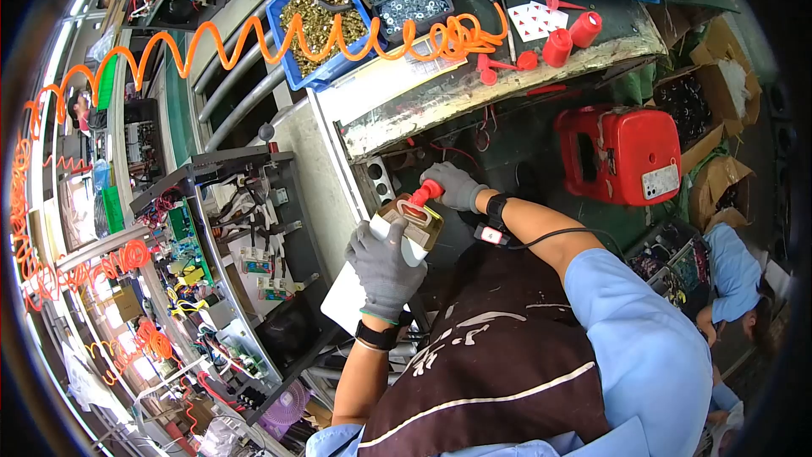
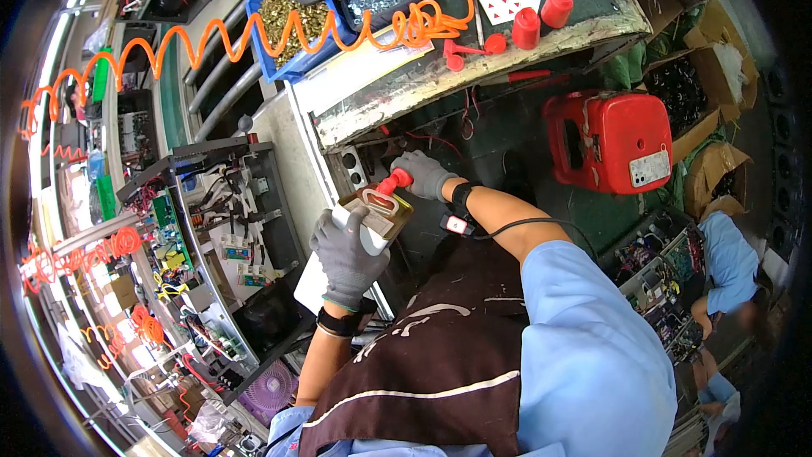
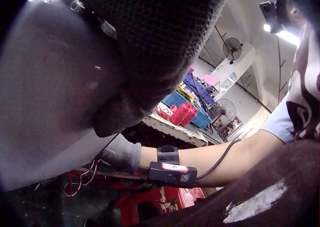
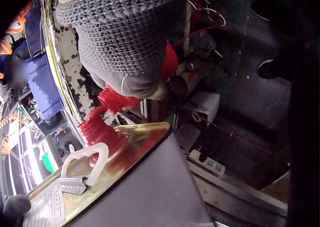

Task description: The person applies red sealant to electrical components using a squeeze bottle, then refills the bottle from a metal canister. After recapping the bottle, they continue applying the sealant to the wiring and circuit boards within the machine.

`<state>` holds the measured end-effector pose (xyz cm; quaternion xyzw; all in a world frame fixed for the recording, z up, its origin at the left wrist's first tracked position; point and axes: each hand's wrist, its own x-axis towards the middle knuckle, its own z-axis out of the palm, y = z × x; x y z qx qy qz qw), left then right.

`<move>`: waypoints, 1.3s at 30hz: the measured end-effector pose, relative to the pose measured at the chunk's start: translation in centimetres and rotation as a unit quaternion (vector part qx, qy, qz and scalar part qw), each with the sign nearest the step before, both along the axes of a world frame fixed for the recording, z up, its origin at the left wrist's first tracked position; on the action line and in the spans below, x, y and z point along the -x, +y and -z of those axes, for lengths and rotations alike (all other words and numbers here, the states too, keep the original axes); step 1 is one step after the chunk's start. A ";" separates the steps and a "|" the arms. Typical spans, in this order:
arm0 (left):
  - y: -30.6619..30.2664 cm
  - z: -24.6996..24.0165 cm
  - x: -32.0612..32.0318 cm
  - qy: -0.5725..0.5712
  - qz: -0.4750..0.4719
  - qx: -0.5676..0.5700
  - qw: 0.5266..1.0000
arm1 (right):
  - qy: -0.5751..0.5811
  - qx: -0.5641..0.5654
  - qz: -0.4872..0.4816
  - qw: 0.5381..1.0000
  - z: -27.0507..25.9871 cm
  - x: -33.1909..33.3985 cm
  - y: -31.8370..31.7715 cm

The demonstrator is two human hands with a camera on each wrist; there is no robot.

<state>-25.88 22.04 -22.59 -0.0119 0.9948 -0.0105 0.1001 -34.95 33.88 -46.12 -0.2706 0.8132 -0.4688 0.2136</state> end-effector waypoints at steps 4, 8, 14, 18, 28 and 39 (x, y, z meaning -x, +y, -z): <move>0.0 0.0 0.0 -0.001 -0.003 -0.007 1.000 | -0.005 -0.004 0.005 1.000 0.0 -0.1 -0.1; 0.0 -0.1 0.0 -0.011 -0.008 -0.007 1.000 | 0.000 0.000 0.004 1.000 0.2 -0.1 -0.1; 0.0 0.0 0.0 -0.009 -0.009 -0.009 1.000 | 0.006 -0.002 0.002 1.000 0.1 0.0 -0.1; 0.0 0.0 0.0 -0.009 -0.007 -0.014 1.000 | -0.028 -0.020 -0.013 0.999 -0.8 0.3 0.1; 0.0 -0.1 0.0 -0.010 -0.008 -0.019 1.000 | -0.019 -0.012 -0.013 1.000 -0.3 0.2 0.0; -0.2 -0.2 -0.2 0.003 -0.006 -0.019 1.000 | -0.025 -0.001 -0.011 1.000 -1.0 0.2 0.0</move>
